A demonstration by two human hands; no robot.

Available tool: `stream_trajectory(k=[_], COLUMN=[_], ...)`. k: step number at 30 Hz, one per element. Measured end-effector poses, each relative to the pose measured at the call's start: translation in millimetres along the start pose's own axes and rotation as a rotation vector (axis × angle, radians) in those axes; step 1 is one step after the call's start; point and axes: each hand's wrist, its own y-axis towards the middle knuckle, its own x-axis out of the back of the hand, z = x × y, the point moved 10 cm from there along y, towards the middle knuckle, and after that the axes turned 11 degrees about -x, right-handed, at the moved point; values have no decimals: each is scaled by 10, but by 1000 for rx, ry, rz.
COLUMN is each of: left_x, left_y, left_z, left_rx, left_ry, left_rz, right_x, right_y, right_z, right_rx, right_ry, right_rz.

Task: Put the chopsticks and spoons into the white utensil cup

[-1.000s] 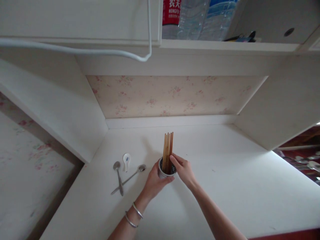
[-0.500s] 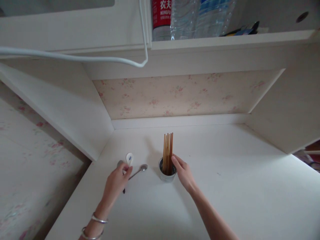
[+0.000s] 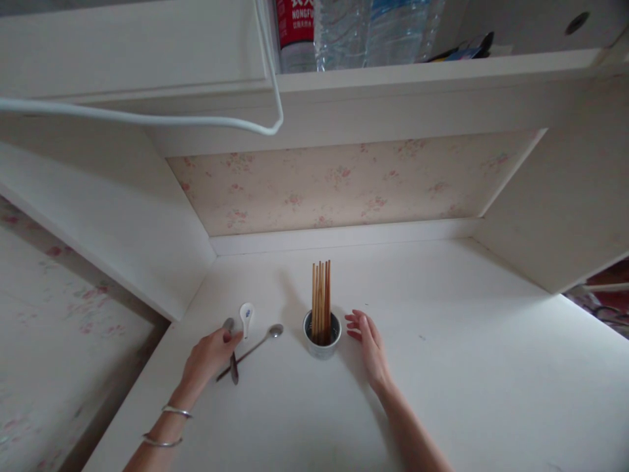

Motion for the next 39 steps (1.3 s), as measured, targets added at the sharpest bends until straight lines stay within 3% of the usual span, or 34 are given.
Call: stream_trajectory(k=[15, 18, 21, 24, 30, 34, 39], left_x=[-106, 21, 264, 523, 817, 741, 423], left_y=[54, 24, -105, -290, -437, -269, -77], left_z=[142, 227, 200, -116, -1175, -1680, -1918], left_rx=[-20, 13, 22, -77, -316, -373, -344], left_ry=[29, -74, -266, -569, -1077, -1181, -1033], left_rz=[42, -12, -115, -218, -325, -323, -274], right_x=[-63, -68, -76, -81, -82, -65, -30], right_y=[-59, -58, -64, -63, -73, -101, -95], right_z=[-18, -24, -19, -5, 12, 22, 19], right_rx=[33, 34, 40, 52, 76, 81, 78], right_ry=[-124, -132, -140, -154, -181, -176, -157], right_rz=[25, 23, 19, 8, 3, -6, -35])
